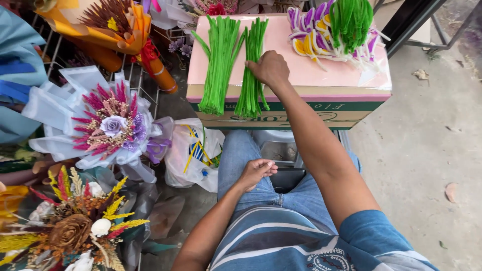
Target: The person is folding and preparing green floral strips for use in flower arrangements.
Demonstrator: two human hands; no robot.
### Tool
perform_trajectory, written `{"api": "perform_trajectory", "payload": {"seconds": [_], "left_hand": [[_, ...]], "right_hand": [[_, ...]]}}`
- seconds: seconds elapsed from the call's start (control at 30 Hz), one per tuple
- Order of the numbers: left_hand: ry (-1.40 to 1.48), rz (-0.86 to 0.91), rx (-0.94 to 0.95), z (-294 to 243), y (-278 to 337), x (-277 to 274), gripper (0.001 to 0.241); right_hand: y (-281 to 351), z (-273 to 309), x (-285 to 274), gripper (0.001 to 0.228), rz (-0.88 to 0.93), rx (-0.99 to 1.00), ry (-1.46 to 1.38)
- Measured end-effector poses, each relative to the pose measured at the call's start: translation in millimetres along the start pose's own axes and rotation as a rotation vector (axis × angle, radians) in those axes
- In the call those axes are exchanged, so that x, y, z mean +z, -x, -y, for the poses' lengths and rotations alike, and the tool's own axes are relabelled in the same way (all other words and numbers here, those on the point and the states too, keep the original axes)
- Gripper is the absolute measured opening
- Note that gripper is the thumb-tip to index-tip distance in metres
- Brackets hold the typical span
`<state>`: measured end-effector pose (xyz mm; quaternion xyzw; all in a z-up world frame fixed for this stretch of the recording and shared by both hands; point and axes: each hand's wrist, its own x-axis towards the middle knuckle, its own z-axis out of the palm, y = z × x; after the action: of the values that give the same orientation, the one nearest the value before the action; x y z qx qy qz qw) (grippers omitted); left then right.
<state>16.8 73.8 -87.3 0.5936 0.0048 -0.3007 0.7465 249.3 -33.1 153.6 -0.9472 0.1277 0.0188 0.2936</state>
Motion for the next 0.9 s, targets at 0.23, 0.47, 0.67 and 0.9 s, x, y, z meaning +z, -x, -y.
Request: {"api": "perform_trajectory", "payload": {"seconds": [0.23,0.47,0.67,0.9], "left_hand": [[0.029,0.013,-0.002,-2.3,1.2,-1.6,0.033],[0.01,0.017,0.008,-7.1,3.4,-0.3,0.03],[0.01,0.018,0.008,-3.7,3.1,-1.5,0.029],[0.032,0.03,-0.009,-3.5,2.1,-2.4,0.029]], "right_hand": [[-21.1,-13.5,15.7,0.037,0.037,0.104,-0.355],[-29.7,-22.9,16.2,0.017,0.088,0.113,-0.878],[-32.5,-24.8,19.6,0.019,0.001,0.087,-0.906],[9.5,-21.2,-31.4,0.019,0.106,0.065,-1.158]]}}
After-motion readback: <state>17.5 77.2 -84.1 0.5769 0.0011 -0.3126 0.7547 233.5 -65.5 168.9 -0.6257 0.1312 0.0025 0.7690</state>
